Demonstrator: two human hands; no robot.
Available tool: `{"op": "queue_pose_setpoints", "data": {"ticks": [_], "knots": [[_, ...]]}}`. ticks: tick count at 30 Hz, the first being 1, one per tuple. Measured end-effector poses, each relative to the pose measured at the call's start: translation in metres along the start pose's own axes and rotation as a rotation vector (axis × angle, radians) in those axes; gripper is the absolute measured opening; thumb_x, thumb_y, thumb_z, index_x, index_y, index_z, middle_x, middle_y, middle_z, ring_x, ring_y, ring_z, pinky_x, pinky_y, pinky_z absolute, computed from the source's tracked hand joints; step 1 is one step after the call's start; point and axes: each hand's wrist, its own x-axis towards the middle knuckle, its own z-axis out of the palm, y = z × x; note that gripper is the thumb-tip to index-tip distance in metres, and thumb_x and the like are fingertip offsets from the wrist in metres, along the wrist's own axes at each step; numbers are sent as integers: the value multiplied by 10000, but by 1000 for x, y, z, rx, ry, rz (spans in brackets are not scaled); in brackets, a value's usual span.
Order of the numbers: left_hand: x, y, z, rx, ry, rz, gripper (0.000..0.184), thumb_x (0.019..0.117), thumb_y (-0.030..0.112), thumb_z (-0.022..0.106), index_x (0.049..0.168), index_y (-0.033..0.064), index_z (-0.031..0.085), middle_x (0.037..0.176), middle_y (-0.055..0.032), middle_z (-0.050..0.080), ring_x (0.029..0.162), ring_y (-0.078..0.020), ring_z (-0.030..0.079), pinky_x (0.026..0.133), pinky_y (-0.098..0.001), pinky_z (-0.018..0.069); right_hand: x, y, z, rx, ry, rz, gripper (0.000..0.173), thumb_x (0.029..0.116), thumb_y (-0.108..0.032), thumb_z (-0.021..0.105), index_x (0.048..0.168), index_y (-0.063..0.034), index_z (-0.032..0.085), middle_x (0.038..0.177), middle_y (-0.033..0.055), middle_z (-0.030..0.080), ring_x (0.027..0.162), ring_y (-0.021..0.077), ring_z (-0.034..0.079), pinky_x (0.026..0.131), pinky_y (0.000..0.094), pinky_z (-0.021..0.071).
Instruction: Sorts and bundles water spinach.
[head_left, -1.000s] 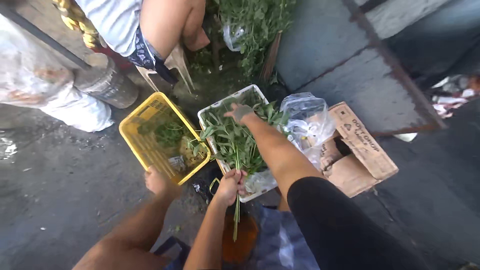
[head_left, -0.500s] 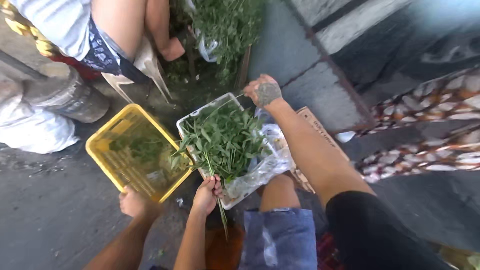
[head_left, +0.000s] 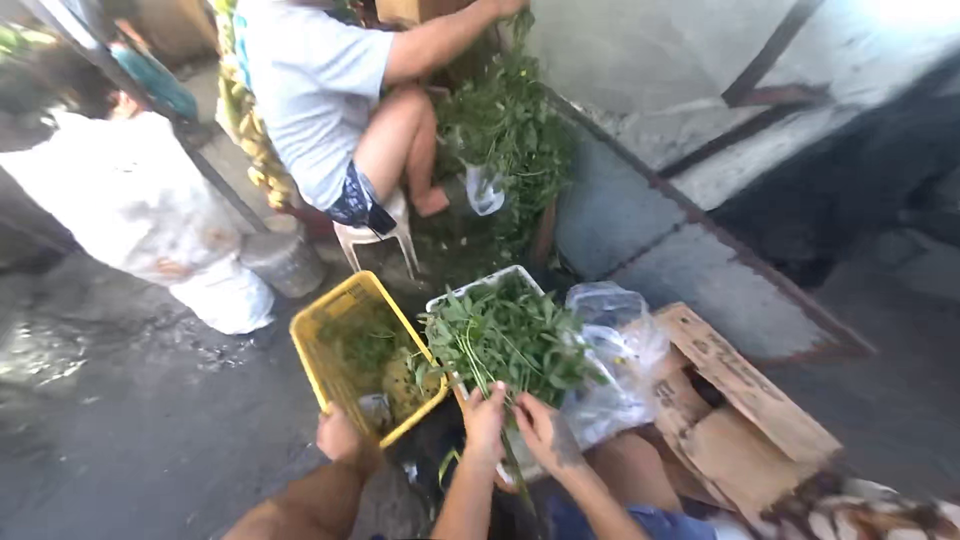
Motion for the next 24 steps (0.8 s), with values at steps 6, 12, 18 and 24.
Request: {"op": "queue_pose_setpoints", "data": {"ticks": [6,12,18,24], "knots": [[5,22,-19,-59,19,49,162,1030,155,620,1111,15,631,610,-1,459,446,-83,398,431,-238,389,-4,21,-22,-137,-449,65,376,1021,-320,553,1263,-52,659,1250,180,675,1203,326,638,1066,531,489],[2,13,-5,-4,-70,98,135,1023,163,632,1075,38,639,634,2,487,483,-81,411,472,-247,393,-9,1,-13,504,-189,116,345,1055,-251,541,1319,-39,609,1032,120,711,850,198,707,784,394,609],[6,7,-2,-87,-163,29,398,1137,319,273,1180,71,582,718,23,517,575,-113,503,575,-299,504,-3,-29,-62,600,385,79,359,1057,-134,434,1364,15,544,850,82,637,671,147,597,610,328,536],[12,-2,6,-239,-277,3,369,1139,241,256,1219,35,551,858,-48,602,684,-156,596,650,-328,558,1,-52,-88,324,685,-229,369,1055,-137,457,1395,-61,577,819,47,646,670,127,621,626,331,574]]}}
